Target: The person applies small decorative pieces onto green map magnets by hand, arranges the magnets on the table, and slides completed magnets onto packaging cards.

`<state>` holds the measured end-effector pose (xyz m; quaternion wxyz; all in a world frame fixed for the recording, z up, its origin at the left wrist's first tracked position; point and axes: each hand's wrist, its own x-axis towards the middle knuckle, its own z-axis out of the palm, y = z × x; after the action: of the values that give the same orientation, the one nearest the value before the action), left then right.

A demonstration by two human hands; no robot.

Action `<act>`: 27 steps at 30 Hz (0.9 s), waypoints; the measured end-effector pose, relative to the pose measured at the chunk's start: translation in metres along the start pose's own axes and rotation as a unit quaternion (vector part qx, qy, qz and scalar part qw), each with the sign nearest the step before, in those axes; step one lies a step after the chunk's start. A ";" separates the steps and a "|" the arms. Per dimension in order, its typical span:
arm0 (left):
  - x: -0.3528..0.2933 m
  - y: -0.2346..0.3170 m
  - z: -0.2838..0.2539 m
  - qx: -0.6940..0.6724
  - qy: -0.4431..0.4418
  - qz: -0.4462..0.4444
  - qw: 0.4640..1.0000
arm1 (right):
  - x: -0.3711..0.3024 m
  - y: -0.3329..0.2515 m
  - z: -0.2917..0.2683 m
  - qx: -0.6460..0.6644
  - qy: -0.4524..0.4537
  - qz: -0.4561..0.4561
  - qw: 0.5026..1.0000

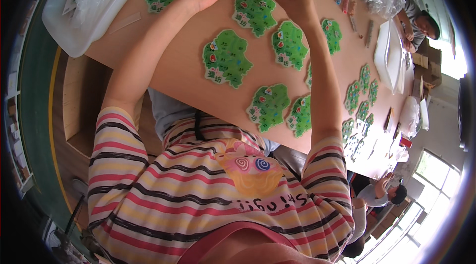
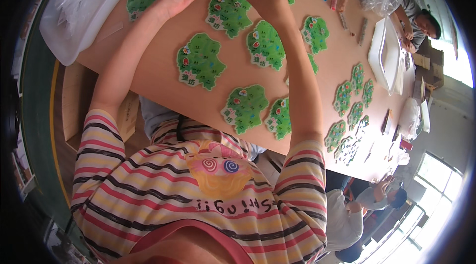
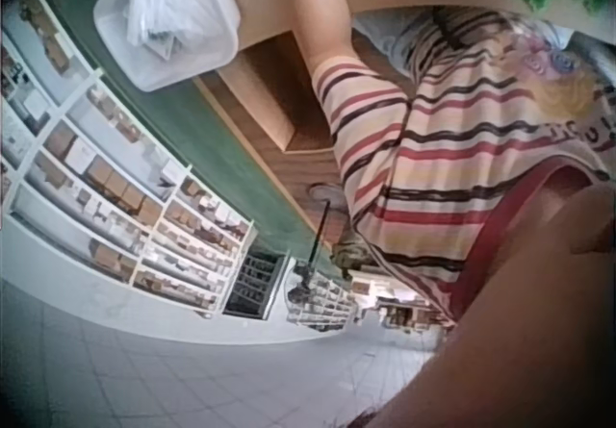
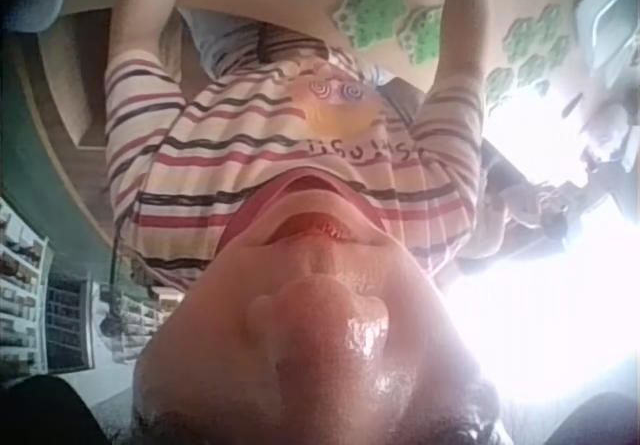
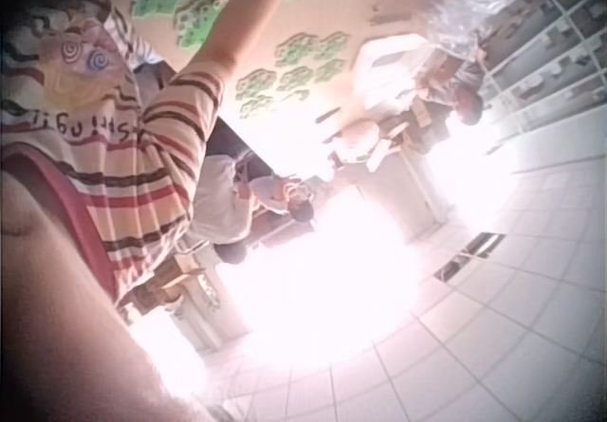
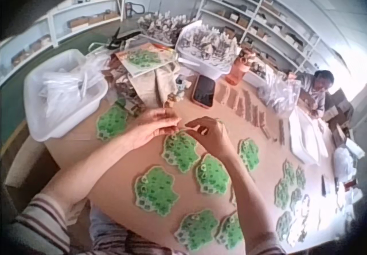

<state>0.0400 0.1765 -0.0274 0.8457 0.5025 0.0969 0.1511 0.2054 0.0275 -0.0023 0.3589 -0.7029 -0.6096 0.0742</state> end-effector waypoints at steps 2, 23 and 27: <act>-0.003 0.003 0.005 0.086 -0.037 -0.006 0.996 | 0.001 -0.006 0.006 -0.038 -0.024 -0.020 0.999; -0.017 0.002 0.052 0.057 -0.138 -0.111 0.982 | -0.109 -0.039 -0.067 -0.045 0.060 0.080 0.994; -0.014 0.009 0.104 0.038 -0.134 -0.128 0.982 | -0.114 -0.071 -0.086 0.012 0.083 0.059 0.995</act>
<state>0.0586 0.0907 0.0299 0.8436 0.5335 0.0516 -0.0312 0.1669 -0.1118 0.0648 0.4114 -0.7372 -0.5341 0.0444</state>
